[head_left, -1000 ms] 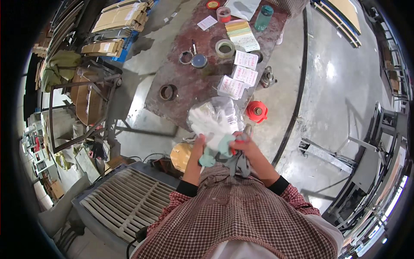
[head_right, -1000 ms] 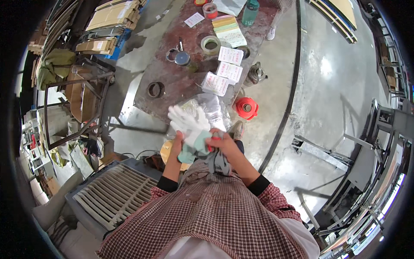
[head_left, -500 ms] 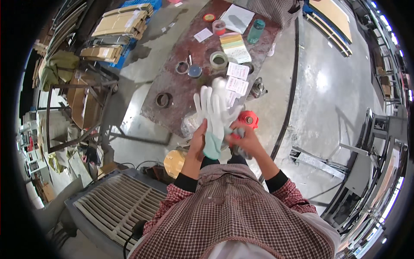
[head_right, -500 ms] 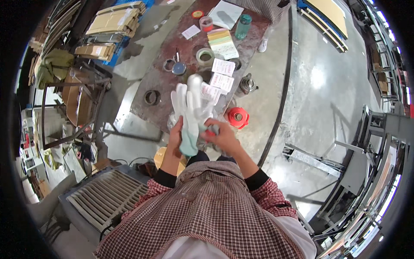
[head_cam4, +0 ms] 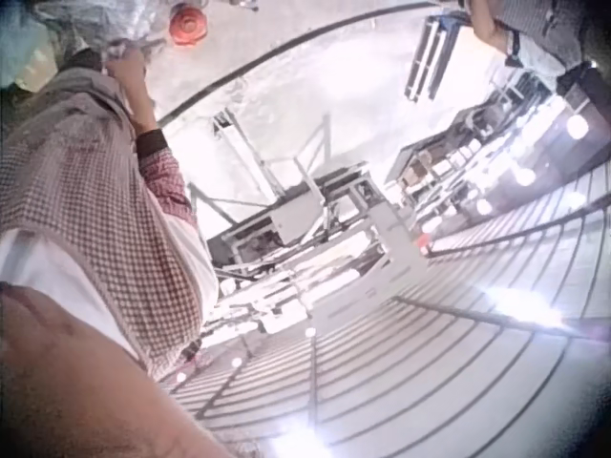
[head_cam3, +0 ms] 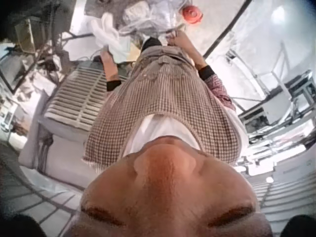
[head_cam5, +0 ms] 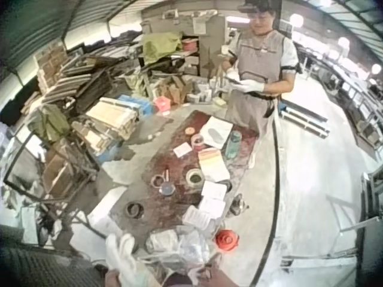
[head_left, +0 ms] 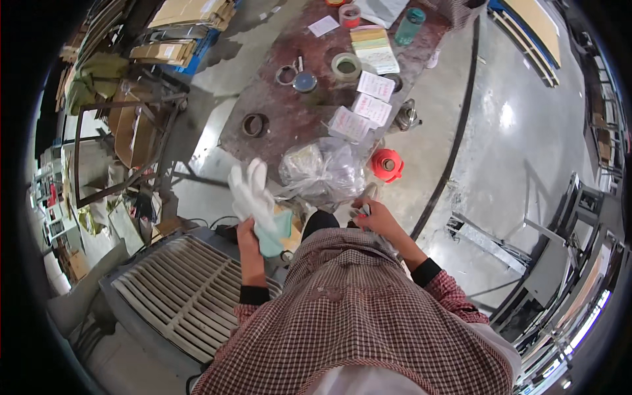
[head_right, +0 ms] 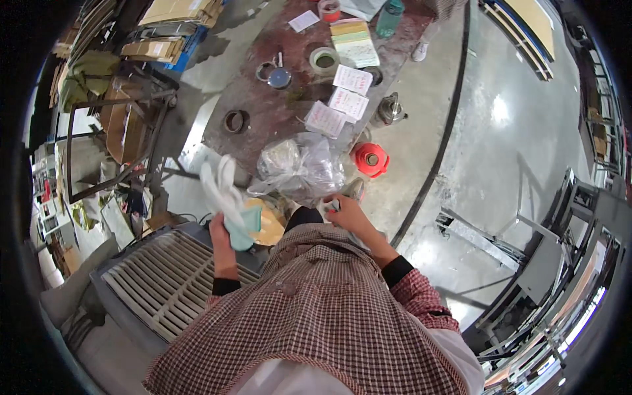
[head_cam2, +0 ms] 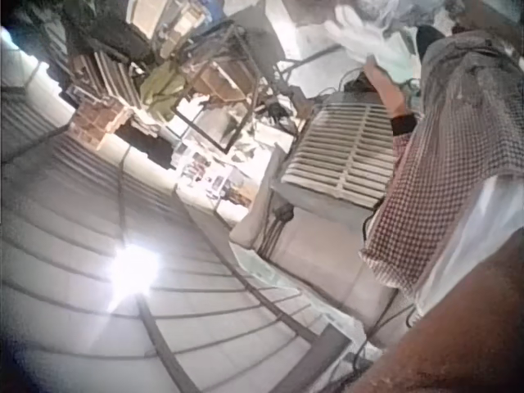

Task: Sorting pairs of industrial gloves and packing them into plastic bags and boxes on a factory work table.

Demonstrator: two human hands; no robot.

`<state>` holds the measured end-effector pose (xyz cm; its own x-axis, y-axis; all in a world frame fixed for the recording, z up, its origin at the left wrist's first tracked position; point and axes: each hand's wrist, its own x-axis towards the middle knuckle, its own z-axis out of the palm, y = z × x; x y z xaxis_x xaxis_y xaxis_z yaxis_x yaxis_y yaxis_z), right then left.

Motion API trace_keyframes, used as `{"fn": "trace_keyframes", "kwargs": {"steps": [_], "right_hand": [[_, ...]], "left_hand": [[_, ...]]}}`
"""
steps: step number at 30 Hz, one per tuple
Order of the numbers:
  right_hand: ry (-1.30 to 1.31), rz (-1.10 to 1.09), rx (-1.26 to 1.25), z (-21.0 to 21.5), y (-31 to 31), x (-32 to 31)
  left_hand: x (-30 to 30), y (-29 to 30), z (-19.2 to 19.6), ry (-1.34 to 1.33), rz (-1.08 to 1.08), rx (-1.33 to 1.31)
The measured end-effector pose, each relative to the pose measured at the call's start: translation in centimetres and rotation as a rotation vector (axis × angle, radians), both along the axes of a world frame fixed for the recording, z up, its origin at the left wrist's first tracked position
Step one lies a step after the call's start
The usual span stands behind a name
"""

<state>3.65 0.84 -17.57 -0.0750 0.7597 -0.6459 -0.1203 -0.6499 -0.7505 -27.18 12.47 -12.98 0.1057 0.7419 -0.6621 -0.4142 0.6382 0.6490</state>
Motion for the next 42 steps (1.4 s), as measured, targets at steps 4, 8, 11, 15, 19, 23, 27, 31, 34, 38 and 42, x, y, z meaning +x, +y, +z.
{"fn": "trace_keyframes", "kwargs": {"steps": [4,8,11,15,19,23,27,31,34,38,42], "right_hand": [[-0.738,0.333,0.210,-2.5,4.6,-4.2],[-1.110,0.539,0.279,-9.6,10.5,-10.4],[-1.048,0.713,0.269,-11.0,12.1,-12.8],[-1.080,0.393,0.066,-11.6,10.6,-10.9],[-0.909,0.163,-0.076,-14.3,9.0,-8.9],[-0.908,0.041,-0.012,-11.8,9.5,-10.3],[-0.894,0.182,0.103,-9.3,9.6,-9.9],[-0.686,0.049,0.115,-11.8,6.9,-8.0],[-0.881,0.038,0.101,-11.6,7.7,-5.5],[-0.974,-0.449,0.233,-0.8,14.3,6.4],[-1.104,-0.699,0.403,12.2,17.9,17.3]], "left_hand": [[-4.5,-4.0,0.8,0.124,-0.065,0.082],[-4.6,-6.1,0.4,0.059,-0.080,0.054],[-6.9,-6.1,-0.2,0.171,-0.081,0.013],[-9.8,-5.2,0.4,0.017,-0.055,-0.074],[-10.9,-3.0,-0.7,-0.018,-0.014,-0.028],[-11.8,-1.2,0.1,-0.093,-0.029,-0.040],[-11.1,0.1,2.0,-0.065,-0.165,0.017],[-9.2,0.1,3.6,-0.059,-0.310,-0.021],[-7.5,0.0,2.7,-0.026,-0.430,-0.029],[-5.0,-0.2,1.7,0.051,-0.662,0.051],[0.8,0.0,3.4,0.161,-0.970,0.096]]}}
